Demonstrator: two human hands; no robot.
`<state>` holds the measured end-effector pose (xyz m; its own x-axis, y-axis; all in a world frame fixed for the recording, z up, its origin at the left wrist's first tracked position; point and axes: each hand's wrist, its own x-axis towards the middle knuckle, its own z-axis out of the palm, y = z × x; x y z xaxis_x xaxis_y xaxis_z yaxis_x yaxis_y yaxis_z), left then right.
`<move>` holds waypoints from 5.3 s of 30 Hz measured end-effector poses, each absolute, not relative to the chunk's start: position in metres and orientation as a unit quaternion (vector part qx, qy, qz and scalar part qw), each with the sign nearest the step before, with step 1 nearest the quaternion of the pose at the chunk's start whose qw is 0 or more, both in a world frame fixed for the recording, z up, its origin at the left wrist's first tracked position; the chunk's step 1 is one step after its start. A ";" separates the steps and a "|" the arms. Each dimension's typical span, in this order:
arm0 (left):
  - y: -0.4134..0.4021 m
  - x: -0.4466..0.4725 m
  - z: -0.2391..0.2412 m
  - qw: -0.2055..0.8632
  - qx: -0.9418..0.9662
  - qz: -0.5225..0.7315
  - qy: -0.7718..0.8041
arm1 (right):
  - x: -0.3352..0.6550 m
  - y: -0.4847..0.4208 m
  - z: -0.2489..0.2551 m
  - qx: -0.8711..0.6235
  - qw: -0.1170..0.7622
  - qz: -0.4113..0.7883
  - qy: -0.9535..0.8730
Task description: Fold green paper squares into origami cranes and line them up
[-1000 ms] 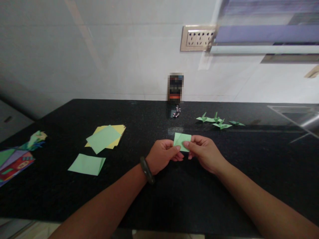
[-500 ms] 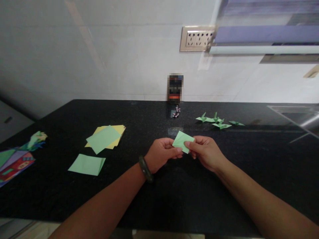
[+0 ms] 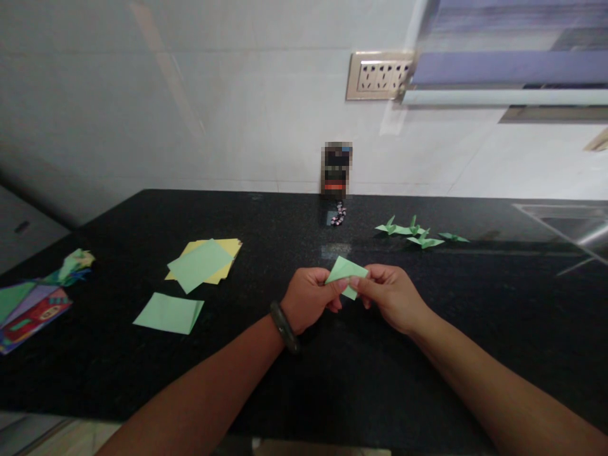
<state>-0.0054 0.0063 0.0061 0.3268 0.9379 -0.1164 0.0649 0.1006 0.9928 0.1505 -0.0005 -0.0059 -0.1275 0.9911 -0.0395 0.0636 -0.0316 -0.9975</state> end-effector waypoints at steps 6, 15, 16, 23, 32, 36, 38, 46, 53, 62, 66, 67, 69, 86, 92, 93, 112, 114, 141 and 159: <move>0.010 -0.009 0.001 0.630 0.547 0.364 0.415 | 0.152 0.001 -0.006 -0.485 0.460 0.539 -0.512; 0.016 -0.011 -0.002 0.707 0.444 0.375 0.403 | 0.154 0.003 -0.005 -0.487 0.482 0.548 -0.479; 0.016 -0.011 -0.002 0.716 0.435 0.373 0.398 | 0.154 0.003 -0.005 -0.490 0.476 0.543 -0.489; 0.017 -0.014 -0.001 0.763 0.405 0.337 0.374 | 0.156 0.003 -0.004 -0.497 0.449 0.518 -0.532; 0.016 -0.013 -0.004 0.744 0.432 0.349 0.371 | 0.149 0.001 -0.005 -0.492 0.502 0.545 -0.458; 0.015 -0.011 -0.008 0.716 0.432 0.391 0.384 | 0.142 -0.002 -0.005 -0.481 0.511 0.568 -0.430; 0.016 -0.011 -0.008 0.709 0.435 0.399 0.387 | 0.141 -0.003 -0.004 -0.477 0.496 0.583 -0.432; 0.014 -0.009 0.001 0.618 0.503 0.419 0.436 | 0.140 -0.004 -0.006 -0.485 0.458 0.590 -0.455; 0.013 -0.008 -0.001 0.586 0.532 0.435 0.430 | 0.136 -0.007 -0.009 -0.482 0.444 0.607 -0.449; 0.012 -0.009 0.000 0.603 0.527 0.438 0.408 | 0.136 -0.006 -0.011 -0.463 0.441 0.625 -0.448; 0.013 -0.009 -0.003 0.600 0.525 0.455 0.396 | 0.133 -0.007 -0.013 -0.464 0.436 0.628 -0.447; 0.013 -0.009 -0.003 0.592 0.531 0.457 0.398 | 0.132 -0.007 -0.014 -0.467 0.431 0.626 -0.452; 0.011 -0.008 -0.001 0.571 0.548 0.457 0.407 | 0.131 -0.008 -0.014 -0.476 0.419 0.612 -0.473; 0.016 -0.011 -0.004 0.513 0.542 0.453 0.487 | 0.143 -0.010 -0.008 -0.490 0.448 0.101 -0.741; 0.014 -0.011 -0.002 0.562 0.536 0.439 0.452 | 0.145 -0.008 -0.007 -0.425 0.421 0.050 -0.800; 0.014 -0.011 -0.001 0.572 0.532 0.436 0.447 | 0.145 -0.007 -0.008 -0.424 0.422 0.044 -0.800; 0.014 -0.010 0.001 0.538 0.552 0.436 0.465 | 0.148 -0.007 -0.004 -0.373 0.414 -0.115 -0.822; 0.013 -0.010 0.002 0.530 0.555 0.439 0.467 | 0.147 -0.008 -0.003 -0.373 0.411 -0.113 -0.824; 0.010 -0.008 -0.002 0.469 0.576 0.449 0.498 | 0.139 -0.009 -0.002 -0.361 0.380 -0.120 -0.843; 0.014 -0.010 -0.012 0.521 0.555 0.448 0.469 | 0.139 -0.009 0.001 -0.349 0.335 -0.162 -0.860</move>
